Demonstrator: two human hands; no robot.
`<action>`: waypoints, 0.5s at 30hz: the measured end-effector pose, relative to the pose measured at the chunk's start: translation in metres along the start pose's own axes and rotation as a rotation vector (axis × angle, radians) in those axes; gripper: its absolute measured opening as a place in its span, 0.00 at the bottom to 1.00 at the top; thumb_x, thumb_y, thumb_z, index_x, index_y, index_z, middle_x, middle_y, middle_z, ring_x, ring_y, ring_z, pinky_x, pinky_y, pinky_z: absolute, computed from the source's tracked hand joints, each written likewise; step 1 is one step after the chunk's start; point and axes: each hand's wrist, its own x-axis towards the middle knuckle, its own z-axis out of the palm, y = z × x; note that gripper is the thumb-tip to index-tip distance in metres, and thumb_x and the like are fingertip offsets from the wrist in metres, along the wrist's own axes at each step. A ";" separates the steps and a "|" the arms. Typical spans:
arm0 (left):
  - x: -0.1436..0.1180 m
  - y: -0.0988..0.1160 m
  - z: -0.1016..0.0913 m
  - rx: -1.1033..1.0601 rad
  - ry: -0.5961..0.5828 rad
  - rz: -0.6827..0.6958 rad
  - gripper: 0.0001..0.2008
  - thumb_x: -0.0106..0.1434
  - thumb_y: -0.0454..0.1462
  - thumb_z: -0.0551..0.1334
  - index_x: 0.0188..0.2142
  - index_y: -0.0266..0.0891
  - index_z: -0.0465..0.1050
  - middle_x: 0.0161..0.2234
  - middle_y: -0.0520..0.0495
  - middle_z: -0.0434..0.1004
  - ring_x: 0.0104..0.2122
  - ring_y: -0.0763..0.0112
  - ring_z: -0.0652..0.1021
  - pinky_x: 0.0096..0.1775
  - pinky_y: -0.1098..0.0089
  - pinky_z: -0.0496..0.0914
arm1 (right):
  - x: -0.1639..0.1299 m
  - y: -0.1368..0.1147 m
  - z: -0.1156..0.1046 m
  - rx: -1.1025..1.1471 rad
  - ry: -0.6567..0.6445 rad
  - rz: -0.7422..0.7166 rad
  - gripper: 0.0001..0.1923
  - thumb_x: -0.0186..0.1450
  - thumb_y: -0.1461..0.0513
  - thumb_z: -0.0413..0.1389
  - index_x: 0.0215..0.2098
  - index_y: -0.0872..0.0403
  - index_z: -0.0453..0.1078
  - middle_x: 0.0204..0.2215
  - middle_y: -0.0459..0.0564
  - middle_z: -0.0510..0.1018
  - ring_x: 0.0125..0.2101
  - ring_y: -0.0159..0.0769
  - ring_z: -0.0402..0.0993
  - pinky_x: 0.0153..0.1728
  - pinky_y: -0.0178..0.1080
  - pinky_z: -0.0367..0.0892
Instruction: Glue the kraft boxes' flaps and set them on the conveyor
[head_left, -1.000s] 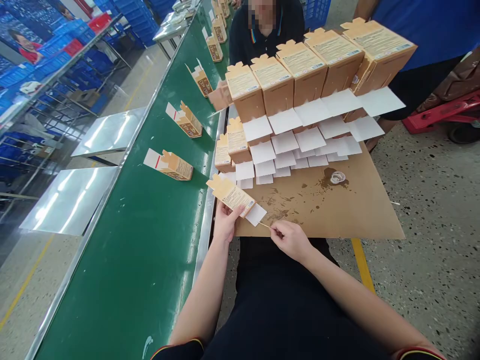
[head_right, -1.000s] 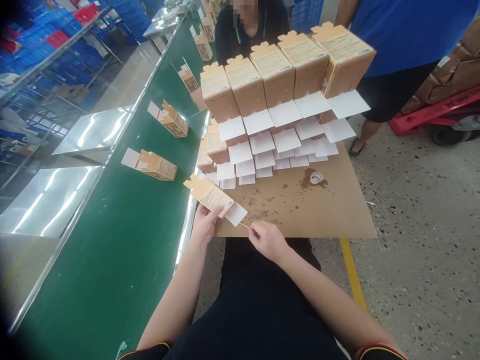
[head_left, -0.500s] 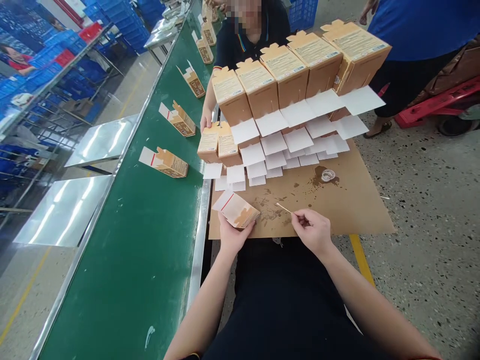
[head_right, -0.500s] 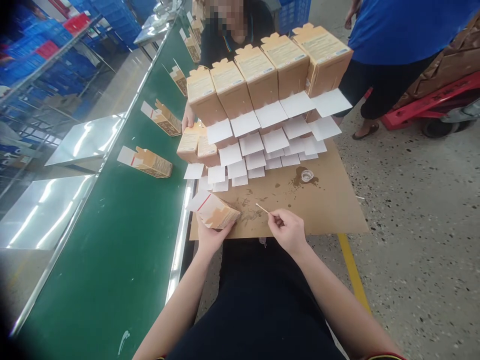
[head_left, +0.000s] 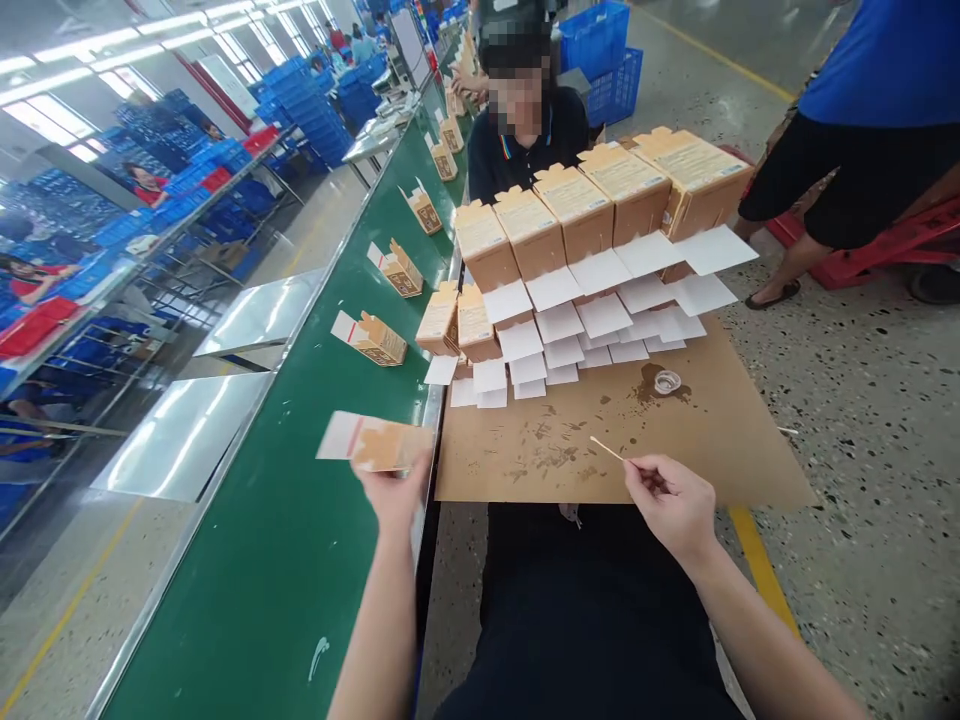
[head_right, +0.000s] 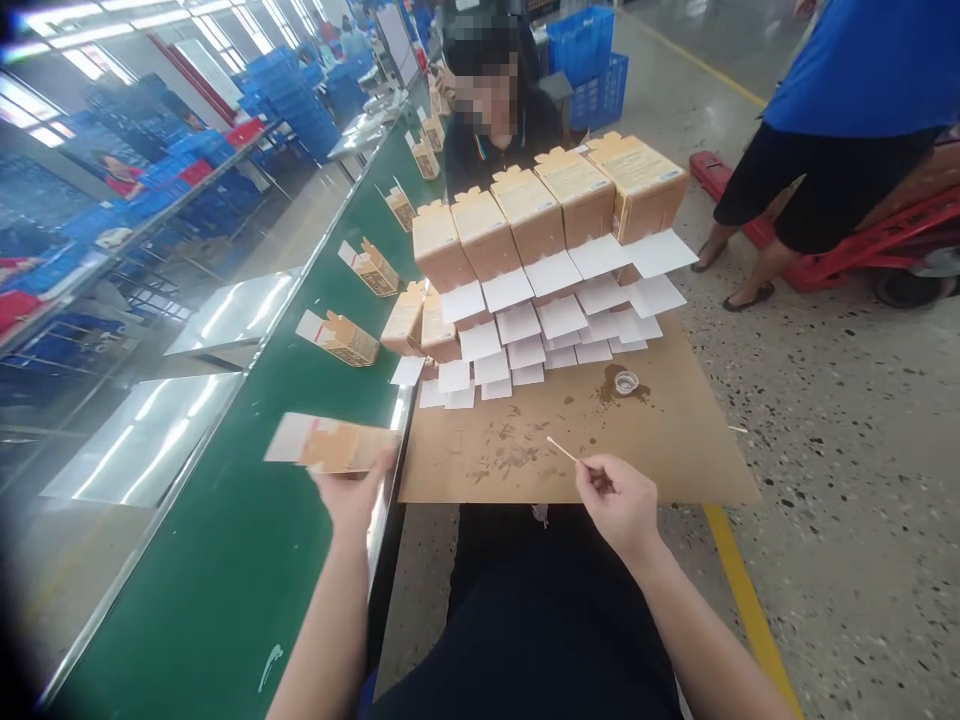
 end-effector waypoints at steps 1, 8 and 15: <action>0.021 -0.001 -0.012 -0.016 0.063 0.002 0.47 0.41 0.45 0.85 0.56 0.48 0.62 0.62 0.37 0.80 0.62 0.46 0.83 0.63 0.44 0.78 | 0.004 0.002 -0.003 -0.013 0.006 0.016 0.12 0.73 0.58 0.63 0.30 0.50 0.78 0.20 0.44 0.78 0.18 0.32 0.73 0.22 0.35 0.73; 0.089 -0.010 -0.048 0.141 0.108 -0.207 0.44 0.40 0.40 0.86 0.51 0.48 0.62 0.56 0.39 0.78 0.64 0.40 0.79 0.69 0.37 0.71 | 0.035 0.012 -0.015 -0.075 0.016 0.035 0.20 0.75 0.48 0.62 0.29 0.50 0.79 0.20 0.49 0.79 0.19 0.37 0.74 0.23 0.40 0.76; 0.040 0.003 -0.034 0.085 0.365 0.324 0.26 0.58 0.48 0.72 0.51 0.53 0.62 0.61 0.41 0.72 0.66 0.40 0.77 0.70 0.33 0.70 | 0.059 0.034 -0.068 -0.324 0.120 0.015 0.15 0.72 0.51 0.62 0.31 0.50 0.79 0.22 0.49 0.80 0.21 0.37 0.76 0.23 0.39 0.72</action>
